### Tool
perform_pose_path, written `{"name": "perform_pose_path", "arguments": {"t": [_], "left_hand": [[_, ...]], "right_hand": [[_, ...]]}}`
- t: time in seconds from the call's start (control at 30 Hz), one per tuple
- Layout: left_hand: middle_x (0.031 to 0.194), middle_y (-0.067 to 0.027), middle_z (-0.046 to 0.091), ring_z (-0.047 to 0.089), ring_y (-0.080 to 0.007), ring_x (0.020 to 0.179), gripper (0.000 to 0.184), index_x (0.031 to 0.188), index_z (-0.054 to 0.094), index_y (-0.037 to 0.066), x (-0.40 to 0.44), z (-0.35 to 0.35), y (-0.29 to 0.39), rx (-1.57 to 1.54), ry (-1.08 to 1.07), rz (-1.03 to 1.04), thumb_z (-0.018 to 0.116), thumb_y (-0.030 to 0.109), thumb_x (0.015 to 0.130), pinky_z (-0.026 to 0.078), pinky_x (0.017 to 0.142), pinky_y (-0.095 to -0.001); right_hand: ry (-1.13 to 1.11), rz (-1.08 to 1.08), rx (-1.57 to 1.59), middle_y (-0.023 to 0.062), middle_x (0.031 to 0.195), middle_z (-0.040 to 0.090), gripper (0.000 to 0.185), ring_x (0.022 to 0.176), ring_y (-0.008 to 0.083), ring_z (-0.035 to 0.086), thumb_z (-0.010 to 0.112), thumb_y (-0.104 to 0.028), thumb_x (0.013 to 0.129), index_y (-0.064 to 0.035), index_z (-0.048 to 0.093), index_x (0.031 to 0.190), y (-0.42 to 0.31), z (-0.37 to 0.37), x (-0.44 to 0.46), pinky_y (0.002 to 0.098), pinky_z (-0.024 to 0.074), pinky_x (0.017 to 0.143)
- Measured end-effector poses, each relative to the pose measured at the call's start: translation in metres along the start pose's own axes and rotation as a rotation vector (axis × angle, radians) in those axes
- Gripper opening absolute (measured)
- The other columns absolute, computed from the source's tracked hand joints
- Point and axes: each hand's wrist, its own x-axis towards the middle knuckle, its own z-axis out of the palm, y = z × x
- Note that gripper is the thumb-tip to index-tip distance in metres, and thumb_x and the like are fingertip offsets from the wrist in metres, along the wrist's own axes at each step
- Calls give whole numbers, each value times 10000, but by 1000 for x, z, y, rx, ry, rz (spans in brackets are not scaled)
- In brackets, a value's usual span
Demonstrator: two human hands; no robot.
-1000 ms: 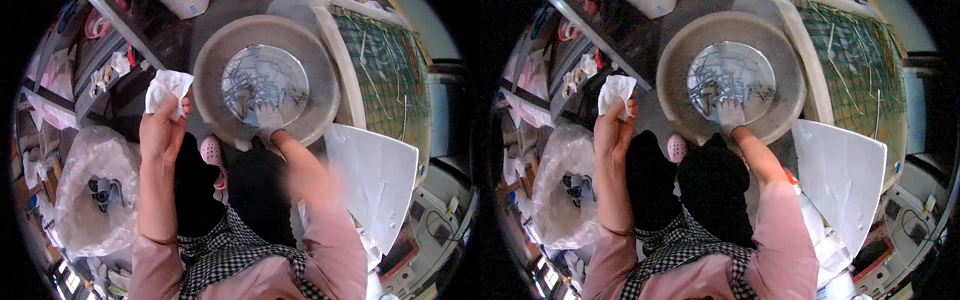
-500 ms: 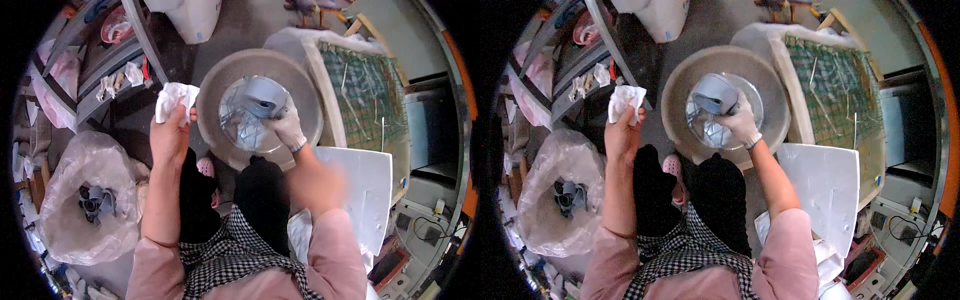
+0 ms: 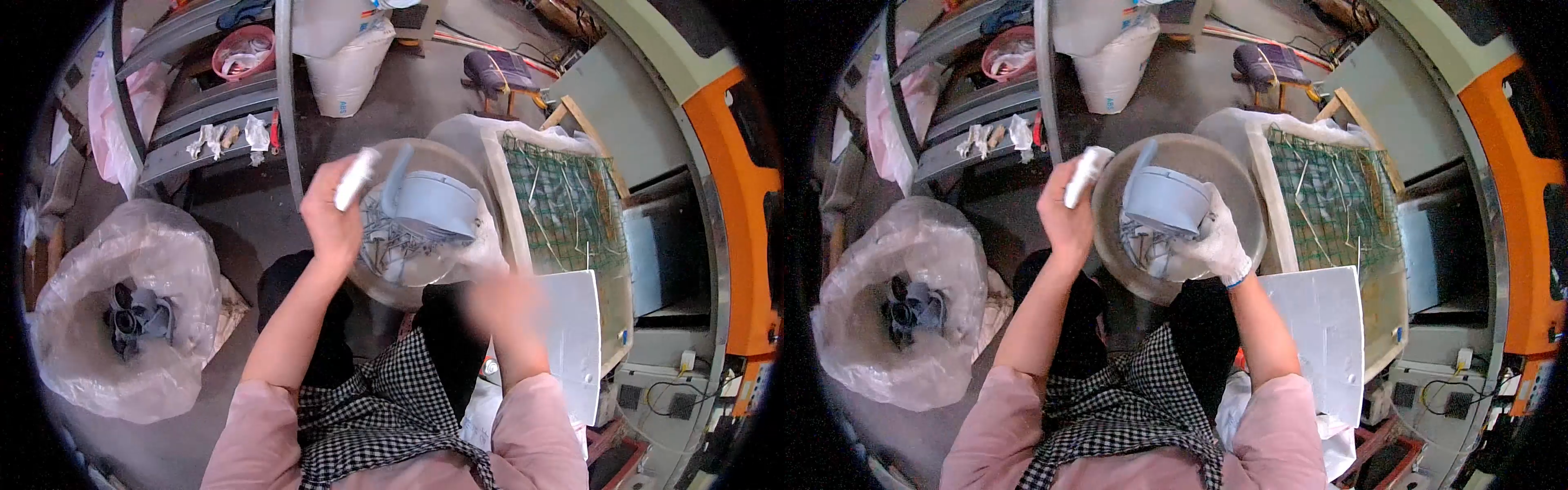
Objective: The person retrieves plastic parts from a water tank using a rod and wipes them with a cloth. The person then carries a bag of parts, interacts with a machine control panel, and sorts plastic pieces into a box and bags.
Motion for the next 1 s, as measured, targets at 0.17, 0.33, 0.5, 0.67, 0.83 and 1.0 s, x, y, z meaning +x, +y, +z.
{"name": "perform_pose_path", "arguments": {"t": [0.17, 0.33, 0.5, 0.67, 0.83, 1.0], "left_hand": [[1141, -186, 604, 576, -352, 1025, 476, 1148, 606, -34, -31, -7, 52, 3, -184, 419, 627, -61, 674, 474, 879, -418], [1247, -201, 553, 520, -357, 1145, 532, 1220, 563, -35, -46, -13, 74, 77, -419, 513, 520, -80, 691, 388, 1000, -449], [1272, -237, 522, 496, -405, 1159, 583, 1287, 477, -87, -40, -15, 67, 43, -379, 376, 565, -72, 711, 385, 1005, -450], [1287, -248, 514, 494, -404, 1173, 524, 1283, 487, -77, -45, -14, 85, 71, -375, 457, 598, -32, 773, 388, 1006, -441], [1221, -223, 569, 526, -382, 1130, 412, 1219, 542, -59, -41, -8, 62, 17, -428, 253, 568, 30, 817, 402, 980, -443], [1288, -226, 526, 503, -383, 1168, 459, 1234, 536, -70, -49, -8, 103, -65, -249, 271, 609, 36, 793, 378, 1010, -447]], "right_hand": [[33, -9, -181, 134, 1255, 531, 931, 1169, 214, 505, 822, -140, 611, 23, 316, 1375, -10, 11, -9, 345, 394, 1019], [51, 31, -35, 122, 1350, 475, 1029, 1199, 240, 507, 857, -81, 588, -3, 252, 1418, 26, 2, -22, 372, 431, 1020], [110, 44, 182, 116, 1334, 491, 992, 1193, 249, 514, 858, -107, 583, -22, 302, 1400, -1, 3, -47, 391, 433, 1019], [223, 87, 289, 113, 1327, 504, 949, 1189, 258, 520, 862, -146, 582, -33, 357, 1377, -25, 3, -72, 409, 433, 1020], [254, -6, 315, 110, 1319, 516, 908, 1184, 267, 527, 867, -185, 581, -45, 412, 1355, -24, 10, -47, 427, 433, 1021], [64, 72, 444, 102, 1352, 496, 825, 1219, 241, 506, 830, -168, 652, -49, 414, 1355, 6, -4, -40, 416, 422, 1027]]}}
